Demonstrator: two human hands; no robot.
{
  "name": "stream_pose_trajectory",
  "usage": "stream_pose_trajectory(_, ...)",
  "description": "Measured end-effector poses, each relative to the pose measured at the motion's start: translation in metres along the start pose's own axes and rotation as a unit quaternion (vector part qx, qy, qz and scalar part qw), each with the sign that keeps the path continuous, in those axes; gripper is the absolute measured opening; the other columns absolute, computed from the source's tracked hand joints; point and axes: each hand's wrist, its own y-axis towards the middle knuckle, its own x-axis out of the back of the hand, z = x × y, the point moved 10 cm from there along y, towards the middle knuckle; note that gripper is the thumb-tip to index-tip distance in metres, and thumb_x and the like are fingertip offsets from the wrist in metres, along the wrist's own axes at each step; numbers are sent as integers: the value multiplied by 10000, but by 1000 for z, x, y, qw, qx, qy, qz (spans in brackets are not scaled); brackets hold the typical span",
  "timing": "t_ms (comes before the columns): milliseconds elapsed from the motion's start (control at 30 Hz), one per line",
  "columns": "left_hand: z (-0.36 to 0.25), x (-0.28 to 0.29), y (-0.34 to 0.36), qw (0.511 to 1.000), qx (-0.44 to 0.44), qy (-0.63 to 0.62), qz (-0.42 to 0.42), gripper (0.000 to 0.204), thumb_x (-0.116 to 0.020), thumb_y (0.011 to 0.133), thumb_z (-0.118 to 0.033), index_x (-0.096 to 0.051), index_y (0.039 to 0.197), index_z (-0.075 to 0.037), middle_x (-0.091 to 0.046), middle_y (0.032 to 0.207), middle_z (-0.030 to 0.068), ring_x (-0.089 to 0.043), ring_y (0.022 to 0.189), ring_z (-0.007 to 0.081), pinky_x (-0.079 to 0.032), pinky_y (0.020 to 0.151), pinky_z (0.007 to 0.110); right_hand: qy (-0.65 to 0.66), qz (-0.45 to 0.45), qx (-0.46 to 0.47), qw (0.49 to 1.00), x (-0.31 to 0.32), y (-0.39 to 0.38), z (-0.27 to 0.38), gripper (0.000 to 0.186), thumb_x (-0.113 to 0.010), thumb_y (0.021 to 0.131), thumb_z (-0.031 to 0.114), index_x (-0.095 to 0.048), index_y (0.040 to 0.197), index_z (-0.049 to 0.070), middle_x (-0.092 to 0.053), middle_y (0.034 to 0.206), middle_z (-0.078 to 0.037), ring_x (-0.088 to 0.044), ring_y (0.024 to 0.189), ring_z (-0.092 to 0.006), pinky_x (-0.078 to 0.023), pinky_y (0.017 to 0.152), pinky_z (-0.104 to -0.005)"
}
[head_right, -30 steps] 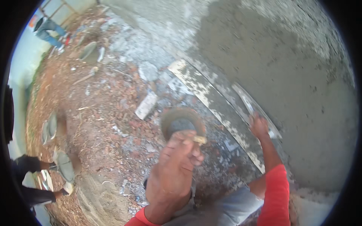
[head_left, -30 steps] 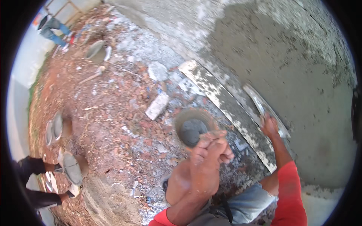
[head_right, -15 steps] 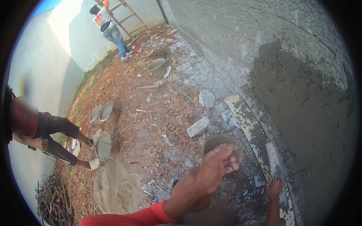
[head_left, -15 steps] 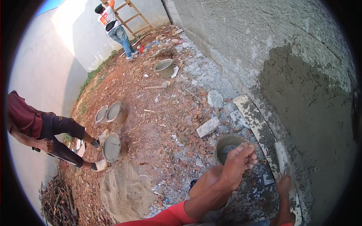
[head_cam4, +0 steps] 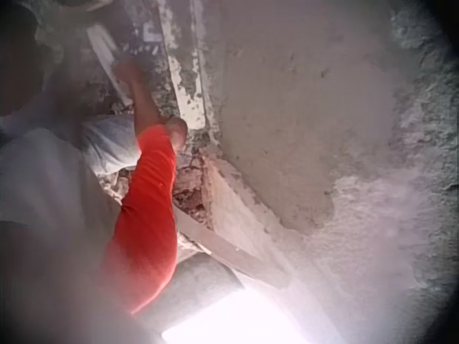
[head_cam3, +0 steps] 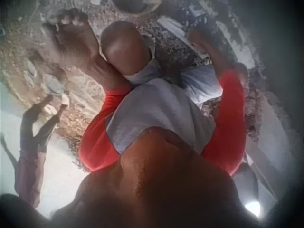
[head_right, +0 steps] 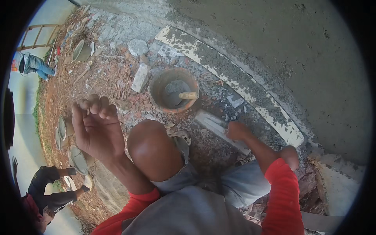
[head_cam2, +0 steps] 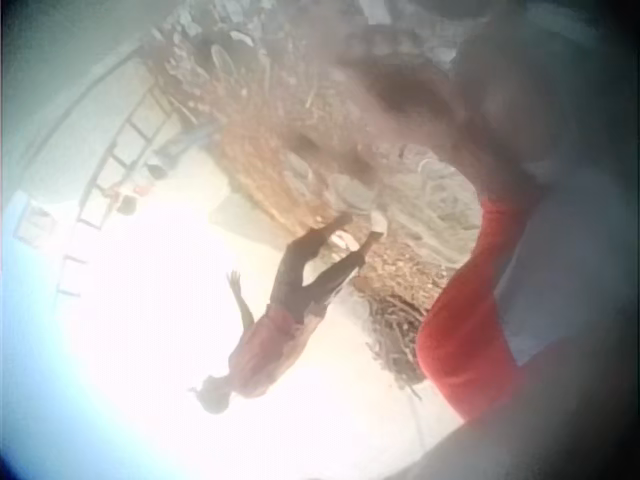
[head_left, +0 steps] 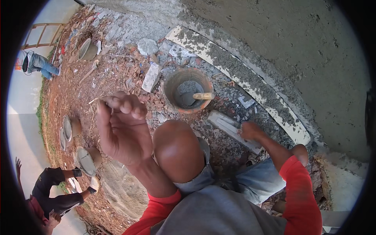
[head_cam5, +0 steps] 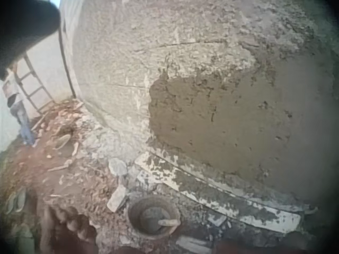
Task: The person applies mortar to a wall using a trowel and then smooths the surface with a float. The person scoops more mortar from a bucket to fill gaps and continues smoothing the plastered area.
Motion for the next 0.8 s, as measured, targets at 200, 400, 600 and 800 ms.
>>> stream_pose_trajectory(200, -29, 184, -17, 924, -8, 273, -266, 236, -618, 1059, -305, -656, 1041, -73, -637, 883, 9, -584, 794, 114, -476, 717, 267, 55, -394, 116, 910, 143, -25, 127, 300, -668, 956, 305, -680, 899, 10, -700, 976, -199, -656, 938, -392, -498, 825, -523)
stream_pose_trajectory(400, 65, 283, -51, 833, 265, 414, -256, 207, -663, 1029, -242, -700, 1115, -58, -723, 978, 48, -661, 851, 108, -514, 765, 260, -208, -226, 196, 931, 117, 66, 249, 261, -735, 810, 220, -768, 976, 21, -753, 921, -186, -678, 1019, -365, -527, 885, -475)
stream_pose_trajectory(600, 59, 315, -72, 839, 273, 402, -245, 241, -658, 1028, -244, -682, 1155, -40, -731, 1000, 53, -671, 883, 125, -521, 795, 278, -315, -202, 218, 901, 113, 57, 273, 276, -719, 809, 148, -728, 1021, -28, -740, 970, -232, -686, 1074, -380, -559, 840, -465)
stream_pose_trajectory(800, 60, 394, -89, 830, 250, 392, -308, 261, -655, 1023, -251, -668, 1169, -35, -722, 1034, 71, -666, 923, 139, -517, 819, 293, -168, -267, 205, 927, 193, -56, 281, 556, -712, 816, 117, -490, 1312, -2, -615, 1222, -258, -677, 1018, -448, -510, 896, -528)
